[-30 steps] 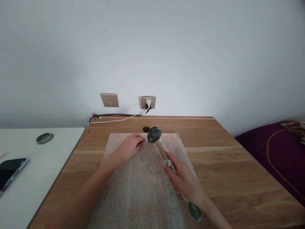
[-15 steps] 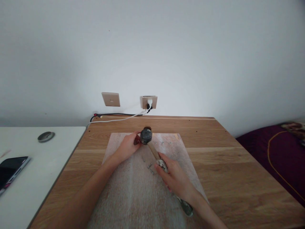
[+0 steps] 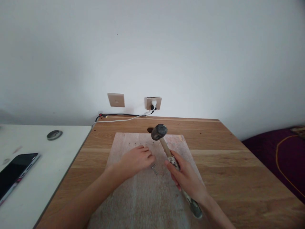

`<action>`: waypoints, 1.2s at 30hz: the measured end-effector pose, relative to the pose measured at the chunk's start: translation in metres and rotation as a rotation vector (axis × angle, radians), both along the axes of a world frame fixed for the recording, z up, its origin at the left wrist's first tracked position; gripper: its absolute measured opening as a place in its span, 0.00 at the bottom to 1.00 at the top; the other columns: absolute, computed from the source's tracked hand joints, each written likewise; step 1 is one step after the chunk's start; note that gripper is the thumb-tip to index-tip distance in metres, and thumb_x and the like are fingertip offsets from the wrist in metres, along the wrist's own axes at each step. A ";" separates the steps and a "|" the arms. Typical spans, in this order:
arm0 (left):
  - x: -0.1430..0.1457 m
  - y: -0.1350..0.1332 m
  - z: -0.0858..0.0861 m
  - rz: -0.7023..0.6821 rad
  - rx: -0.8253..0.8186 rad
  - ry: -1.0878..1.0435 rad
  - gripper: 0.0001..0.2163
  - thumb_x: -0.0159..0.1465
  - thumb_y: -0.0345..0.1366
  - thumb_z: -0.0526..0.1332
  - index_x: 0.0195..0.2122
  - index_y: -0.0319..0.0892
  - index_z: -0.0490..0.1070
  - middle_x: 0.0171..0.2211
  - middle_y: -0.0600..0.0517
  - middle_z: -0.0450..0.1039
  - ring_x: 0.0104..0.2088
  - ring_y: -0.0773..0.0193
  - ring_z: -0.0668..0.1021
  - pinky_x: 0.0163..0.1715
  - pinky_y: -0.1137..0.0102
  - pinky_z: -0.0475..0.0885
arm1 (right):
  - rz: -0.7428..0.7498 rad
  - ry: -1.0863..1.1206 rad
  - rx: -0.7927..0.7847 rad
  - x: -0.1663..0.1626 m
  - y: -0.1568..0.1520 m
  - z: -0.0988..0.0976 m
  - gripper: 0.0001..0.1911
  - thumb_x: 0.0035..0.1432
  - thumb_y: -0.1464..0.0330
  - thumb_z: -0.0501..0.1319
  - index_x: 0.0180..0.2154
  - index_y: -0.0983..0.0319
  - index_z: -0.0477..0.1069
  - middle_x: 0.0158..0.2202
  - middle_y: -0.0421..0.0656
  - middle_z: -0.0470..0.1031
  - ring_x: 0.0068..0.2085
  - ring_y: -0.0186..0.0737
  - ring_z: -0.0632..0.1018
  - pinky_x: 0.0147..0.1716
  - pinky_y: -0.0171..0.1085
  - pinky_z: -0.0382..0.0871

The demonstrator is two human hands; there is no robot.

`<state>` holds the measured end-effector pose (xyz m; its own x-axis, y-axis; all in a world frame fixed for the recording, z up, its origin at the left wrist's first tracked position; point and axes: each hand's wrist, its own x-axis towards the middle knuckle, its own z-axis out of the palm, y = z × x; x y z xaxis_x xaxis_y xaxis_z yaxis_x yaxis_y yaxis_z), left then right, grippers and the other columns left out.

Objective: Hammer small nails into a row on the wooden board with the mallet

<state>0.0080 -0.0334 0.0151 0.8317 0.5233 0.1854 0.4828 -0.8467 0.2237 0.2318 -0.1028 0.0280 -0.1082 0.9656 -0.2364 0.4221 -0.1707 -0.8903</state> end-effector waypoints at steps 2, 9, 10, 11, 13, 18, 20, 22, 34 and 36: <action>0.001 -0.004 -0.002 -0.019 0.029 0.018 0.08 0.65 0.21 0.63 0.39 0.43 0.75 0.34 0.51 0.79 0.41 0.57 0.81 0.47 0.64 0.73 | -0.001 0.010 -0.012 0.000 0.000 0.004 0.29 0.65 0.52 0.56 0.59 0.64 0.64 0.15 0.28 0.60 0.14 0.31 0.62 0.10 0.28 0.59; -0.026 0.017 -0.013 0.249 0.017 -0.167 0.09 0.68 0.26 0.60 0.44 0.44 0.77 0.41 0.48 0.80 0.43 0.56 0.80 0.47 0.62 0.74 | 0.008 0.031 -0.036 -0.005 -0.001 -0.002 0.28 0.66 0.48 0.57 0.57 0.62 0.64 0.16 0.28 0.61 0.13 0.31 0.64 0.10 0.28 0.60; -0.030 0.022 -0.015 0.322 0.005 -0.212 0.09 0.68 0.26 0.59 0.45 0.43 0.77 0.42 0.47 0.80 0.43 0.56 0.81 0.47 0.62 0.75 | 0.017 0.044 -0.046 -0.006 -0.001 -0.005 0.28 0.67 0.47 0.55 0.55 0.61 0.64 0.15 0.28 0.61 0.13 0.31 0.63 0.10 0.28 0.59; -0.033 0.027 -0.018 0.383 -0.010 -0.254 0.10 0.69 0.27 0.58 0.45 0.43 0.77 0.42 0.47 0.80 0.43 0.57 0.81 0.47 0.63 0.75 | 0.030 0.055 -0.057 -0.007 -0.001 -0.008 0.27 0.68 0.45 0.53 0.54 0.61 0.64 0.15 0.27 0.61 0.12 0.31 0.62 0.10 0.28 0.58; -0.036 0.034 -0.022 0.455 -0.049 -0.318 0.09 0.68 0.28 0.59 0.44 0.42 0.78 0.41 0.47 0.81 0.43 0.57 0.82 0.47 0.64 0.75 | 0.052 0.075 -0.060 -0.010 -0.002 -0.011 0.25 0.70 0.45 0.50 0.51 0.59 0.63 0.15 0.27 0.60 0.12 0.31 0.62 0.09 0.28 0.57; -0.031 0.038 -0.028 0.470 -0.160 -0.387 0.09 0.66 0.29 0.61 0.41 0.43 0.80 0.41 0.49 0.82 0.41 0.58 0.83 0.45 0.66 0.77 | 0.084 0.093 0.014 -0.021 0.000 -0.004 0.17 0.72 0.50 0.50 0.42 0.57 0.58 0.18 0.28 0.61 0.14 0.30 0.62 0.12 0.27 0.58; -0.028 0.038 -0.030 0.475 -0.191 -0.400 0.09 0.66 0.28 0.61 0.42 0.43 0.80 0.40 0.48 0.83 0.40 0.58 0.83 0.44 0.66 0.77 | 0.099 0.078 0.000 -0.024 0.002 0.000 0.16 0.72 0.52 0.50 0.41 0.57 0.58 0.18 0.28 0.60 0.14 0.29 0.62 0.11 0.27 0.59; -0.027 0.038 -0.031 0.484 -0.210 -0.413 0.10 0.65 0.28 0.60 0.42 0.42 0.80 0.40 0.48 0.82 0.40 0.58 0.82 0.44 0.65 0.77 | 0.109 0.078 -0.021 -0.026 0.005 0.002 0.17 0.72 0.51 0.50 0.43 0.57 0.60 0.18 0.28 0.60 0.14 0.29 0.61 0.10 0.27 0.59; -0.026 0.040 -0.034 0.497 -0.274 -0.466 0.10 0.63 0.27 0.60 0.41 0.44 0.81 0.40 0.49 0.82 0.41 0.57 0.82 0.46 0.64 0.76 | 0.107 0.109 -0.050 -0.025 0.012 0.000 0.20 0.70 0.50 0.53 0.48 0.59 0.63 0.22 0.29 0.61 0.14 0.26 0.63 0.09 0.26 0.61; -0.025 0.040 -0.034 0.493 -0.283 -0.473 0.09 0.63 0.28 0.62 0.39 0.44 0.81 0.39 0.49 0.81 0.41 0.57 0.81 0.46 0.64 0.75 | 0.113 0.103 -0.052 -0.026 0.012 0.000 0.19 0.70 0.50 0.53 0.47 0.59 0.62 0.22 0.29 0.61 0.14 0.26 0.63 0.09 0.26 0.61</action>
<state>-0.0173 0.0071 -0.0193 0.3527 0.8965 0.2682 0.5900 -0.4355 0.6799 0.2062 -0.0911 0.0282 -0.2418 0.9326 -0.2680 0.3486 -0.1743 -0.9209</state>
